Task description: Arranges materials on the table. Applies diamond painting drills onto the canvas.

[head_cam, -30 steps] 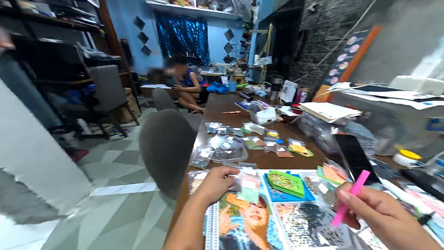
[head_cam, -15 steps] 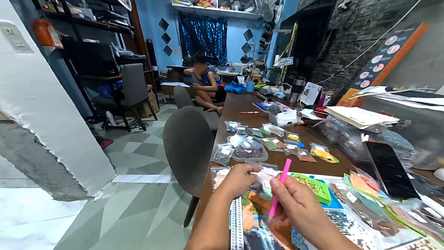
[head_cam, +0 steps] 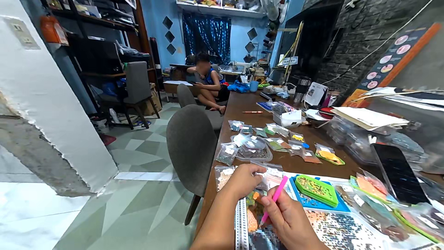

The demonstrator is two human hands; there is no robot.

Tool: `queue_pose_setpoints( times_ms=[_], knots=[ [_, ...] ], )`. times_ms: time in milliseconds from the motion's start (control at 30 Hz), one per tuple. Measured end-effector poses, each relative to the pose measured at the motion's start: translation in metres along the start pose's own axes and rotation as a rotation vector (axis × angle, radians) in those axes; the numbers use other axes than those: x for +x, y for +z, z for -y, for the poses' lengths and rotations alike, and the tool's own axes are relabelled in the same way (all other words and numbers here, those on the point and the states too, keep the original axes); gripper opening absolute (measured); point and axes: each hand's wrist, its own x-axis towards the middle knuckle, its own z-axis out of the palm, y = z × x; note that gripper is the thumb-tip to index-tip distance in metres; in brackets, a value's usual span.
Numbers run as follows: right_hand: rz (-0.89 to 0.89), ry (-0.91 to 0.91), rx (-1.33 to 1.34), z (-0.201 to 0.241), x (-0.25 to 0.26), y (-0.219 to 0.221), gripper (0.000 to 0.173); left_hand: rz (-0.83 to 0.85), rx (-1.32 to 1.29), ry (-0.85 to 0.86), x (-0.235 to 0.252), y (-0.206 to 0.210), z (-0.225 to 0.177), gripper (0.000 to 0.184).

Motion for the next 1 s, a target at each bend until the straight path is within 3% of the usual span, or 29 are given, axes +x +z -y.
queue_pose_setpoints(
  times_ms=[1000],
  knots=[
    [-0.068, 0.006, -0.005, 0.0012, -0.0039, 0.0033, 0.043, -0.003, 0.001, -0.003, -0.0013, 0.0, -0.0012, 0.028]
  ],
)
